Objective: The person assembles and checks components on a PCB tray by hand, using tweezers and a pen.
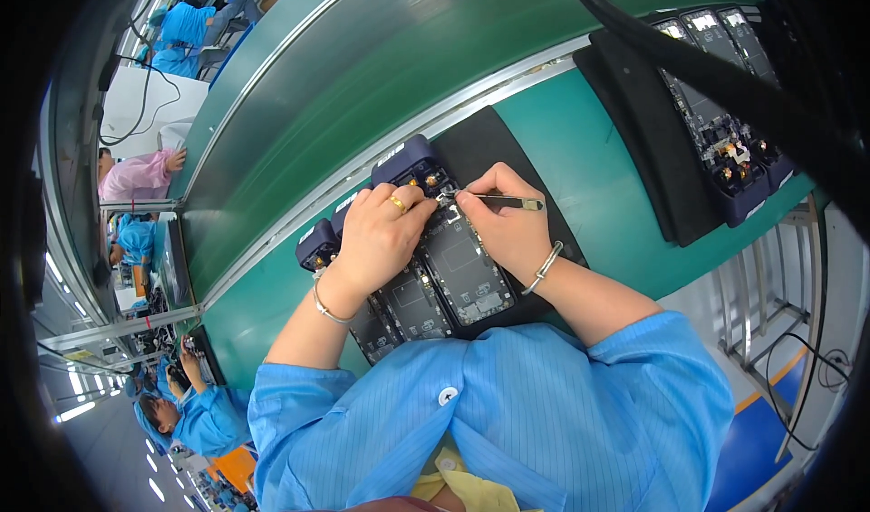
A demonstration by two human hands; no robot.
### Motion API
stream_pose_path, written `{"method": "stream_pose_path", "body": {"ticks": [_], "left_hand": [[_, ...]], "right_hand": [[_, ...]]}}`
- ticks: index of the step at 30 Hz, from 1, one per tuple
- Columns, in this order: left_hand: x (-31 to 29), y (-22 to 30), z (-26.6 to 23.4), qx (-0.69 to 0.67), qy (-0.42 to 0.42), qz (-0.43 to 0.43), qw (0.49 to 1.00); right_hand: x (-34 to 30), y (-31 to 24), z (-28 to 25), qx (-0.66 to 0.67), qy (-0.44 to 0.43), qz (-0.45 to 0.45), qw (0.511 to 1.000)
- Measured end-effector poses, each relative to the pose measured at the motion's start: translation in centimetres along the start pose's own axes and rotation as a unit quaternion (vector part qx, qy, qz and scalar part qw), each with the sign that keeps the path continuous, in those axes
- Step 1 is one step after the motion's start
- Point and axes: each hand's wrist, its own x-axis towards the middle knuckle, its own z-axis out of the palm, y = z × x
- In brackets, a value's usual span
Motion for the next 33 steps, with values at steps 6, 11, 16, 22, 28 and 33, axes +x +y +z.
{"method": "stream_pose_path", "body": {"ticks": [6, 11, 16, 22, 28, 33], "left_hand": [[0.03, 0.33, -0.27, 0.020, -0.022, 0.001, 1.000], [-0.14, 0.18, -0.08, 0.025, -0.019, 0.009, 0.999], [-0.24, 0.16, 0.00, 0.024, -0.021, 0.011, 0.999], [-0.10, -0.02, 0.23, 0.035, -0.009, 0.023, 0.999], [-0.06, -0.24, 0.06, 0.053, -0.046, 0.035, 0.997], [-0.22, -0.31, 0.18, 0.048, -0.029, 0.039, 0.998]], "right_hand": [[0.09, 0.19, 0.13, -0.075, -0.015, -0.009, 0.997], [0.24, 0.32, 0.17, -0.051, -0.024, 0.017, 0.998], [0.39, 0.25, 0.01, -0.066, -0.032, 0.015, 0.997], [0.46, 0.21, 0.10, -0.007, -0.021, 0.004, 1.000], [0.44, 0.13, -0.04, -0.040, -0.031, 0.010, 0.999], [0.42, 0.24, -0.37, -0.076, -0.065, -0.014, 0.995]]}}
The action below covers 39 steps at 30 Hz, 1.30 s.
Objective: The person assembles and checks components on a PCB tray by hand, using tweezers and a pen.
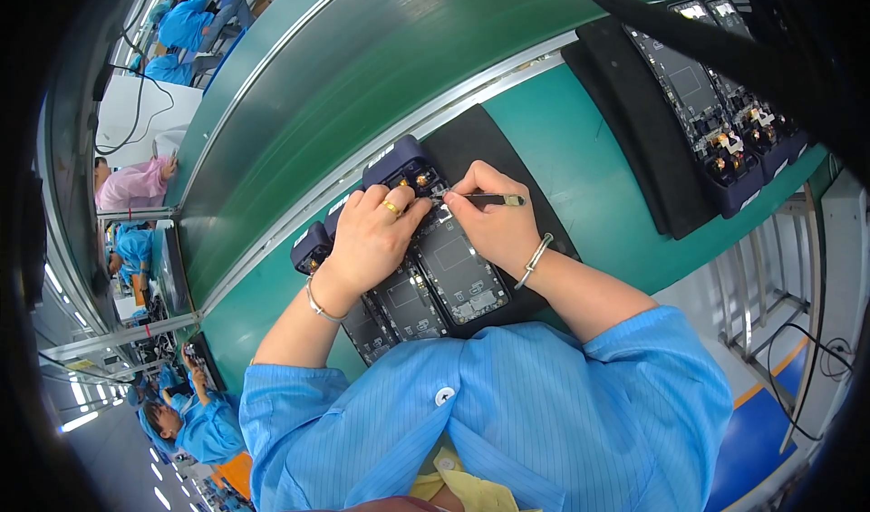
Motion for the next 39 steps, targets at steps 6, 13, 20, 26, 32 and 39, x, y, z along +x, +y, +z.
{"method": "stream_pose_path", "body": {"ticks": [6, 13, 20, 26, 32, 39], "left_hand": [[-0.1, -0.3, 0.2, -0.010, 0.010, 0.006, 1.000], [0.2, -0.2, -0.1, -0.005, -0.012, 0.007, 1.000], [0.2, -0.2, -0.2, -0.005, -0.020, 0.003, 1.000], [0.6, 0.0, -0.8, -0.004, -0.037, 0.001, 0.999], [0.5, 0.1, -0.4, 0.002, -0.034, 0.001, 0.999], [-1.5, 0.8, -0.7, -0.032, 0.038, -0.026, 0.998]], "right_hand": [[0.0, 0.0, 0.4, 0.051, 0.041, 0.019, 0.998], [-0.1, 0.3, 0.4, 0.046, 0.056, 0.000, 0.997], [-0.3, -0.2, 0.5, 0.026, 0.034, -0.013, 0.999], [-0.2, -1.0, 0.6, -0.053, 0.036, -0.086, 0.994], [0.3, -1.4, 0.6, -0.069, 0.013, -0.025, 0.997], [0.2, -1.8, 0.4, 0.095, 0.032, 0.116, 0.988]]}}
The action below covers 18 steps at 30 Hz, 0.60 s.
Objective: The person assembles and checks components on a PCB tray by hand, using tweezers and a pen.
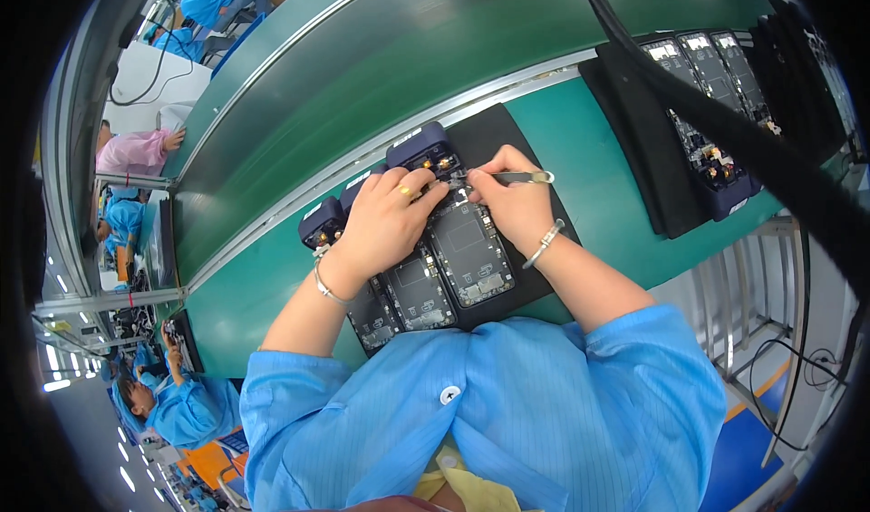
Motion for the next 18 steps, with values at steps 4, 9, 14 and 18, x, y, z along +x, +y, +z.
{"method": "stream_pose_path", "body": {"ticks": [4, 9, 14, 18], "left_hand": [[-4.1, 0.3, -1.4, -0.048, 0.142, -0.090, 0.985], [-7.0, 0.1, -1.2, -0.023, 0.080, -0.105, 0.991], [-7.6, -0.4, -1.3, 0.034, 0.025, -0.074, 0.996], [-7.4, -0.8, -1.3, 0.053, 0.027, -0.030, 0.998]], "right_hand": [[-2.4, -0.1, 1.1, 0.038, -0.006, -0.098, 0.994], [-3.9, 1.3, 4.8, -0.035, -0.089, -0.134, 0.986], [-3.3, 2.0, 6.3, -0.117, -0.083, -0.100, 0.985], [-3.2, 2.4, 6.2, -0.119, -0.080, -0.116, 0.983]]}}
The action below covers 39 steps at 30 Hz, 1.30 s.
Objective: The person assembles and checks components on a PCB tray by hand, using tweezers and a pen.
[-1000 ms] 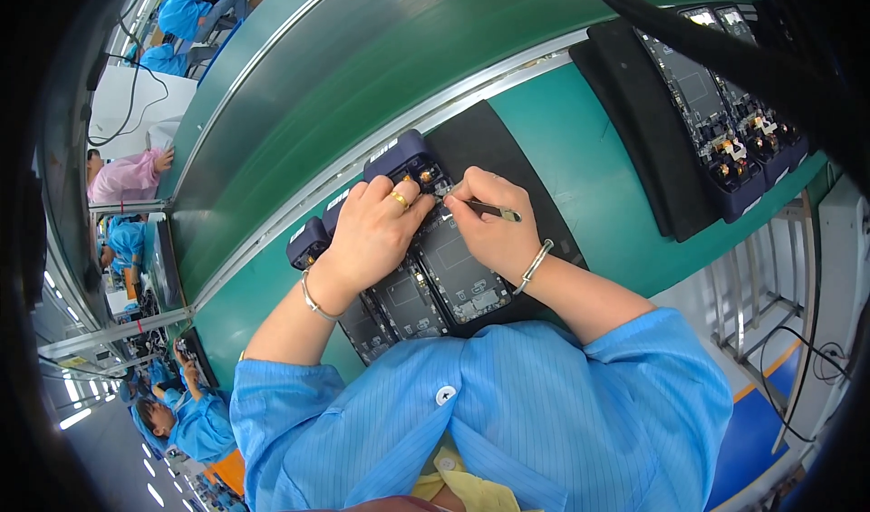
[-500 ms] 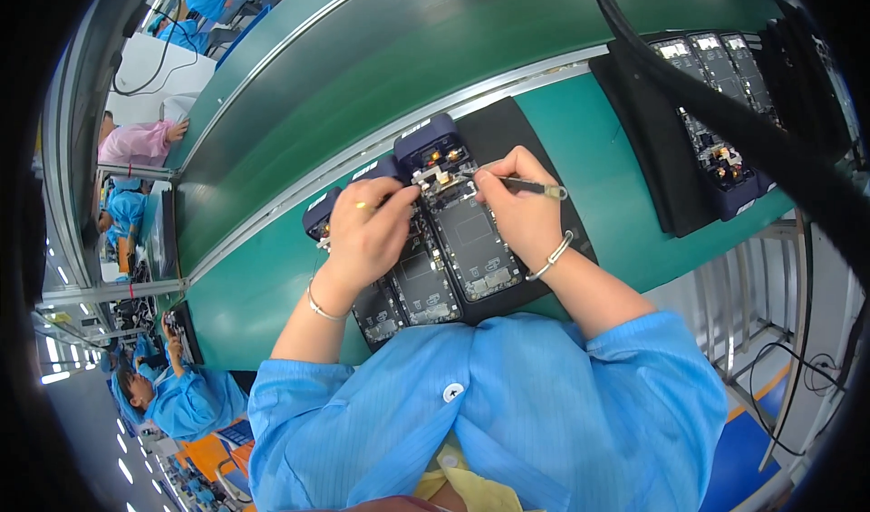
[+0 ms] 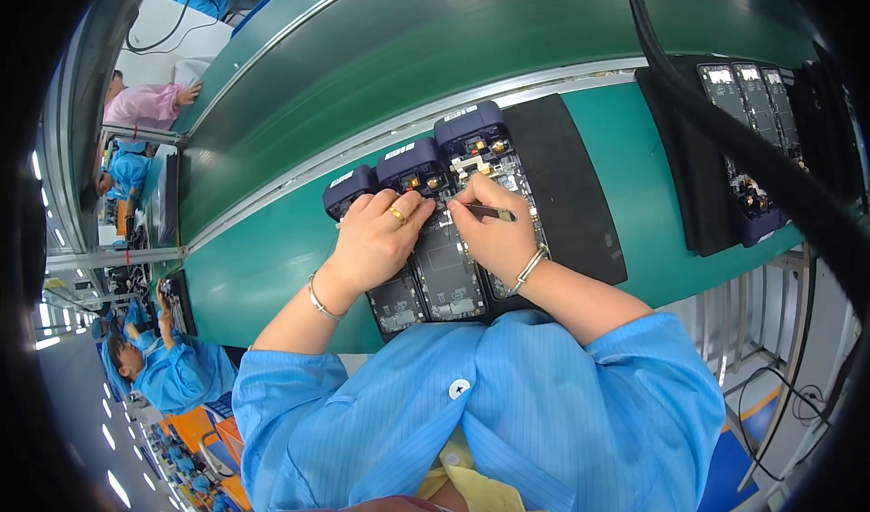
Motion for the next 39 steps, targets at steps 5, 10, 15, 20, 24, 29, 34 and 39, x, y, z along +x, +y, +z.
{"method": "stream_pose_path", "body": {"ticks": [5, 10, 15, 20, 24, 29, 34, 39], "left_hand": [[0.7, -0.2, -0.4, 0.011, -0.067, 0.007, 0.998], [1.1, -0.2, -0.4, 0.009, -0.087, 0.001, 0.996], [0.9, -0.5, -0.2, -0.003, -0.086, 0.001, 0.996], [0.8, -0.6, -0.2, -0.007, -0.076, 0.005, 0.997], [0.6, -0.8, -0.2, -0.011, -0.072, 0.010, 0.997], [0.8, -1.1, -0.1, -0.017, -0.065, 0.027, 0.997], [1.0, -1.2, -0.2, -0.017, -0.065, 0.032, 0.997], [1.3, -1.4, -0.1, -0.006, -0.058, 0.045, 0.997]], "right_hand": [[0.1, 0.7, 0.1, 0.023, 0.015, 0.001, 1.000], [0.3, 0.2, 0.2, 0.000, 0.019, 0.014, 1.000], [0.3, 0.4, 0.3, -0.003, 0.022, 0.033, 0.999], [0.3, 0.6, 0.3, -0.012, 0.024, 0.016, 1.000], [0.2, 0.5, 0.4, -0.013, 0.022, 0.017, 1.000], [0.2, 0.2, 0.3, -0.007, 0.022, 0.018, 1.000], [0.2, -0.5, 0.2, -0.029, 0.022, -0.020, 0.999], [0.2, -0.5, 0.2, -0.051, 0.020, -0.036, 0.998]]}}
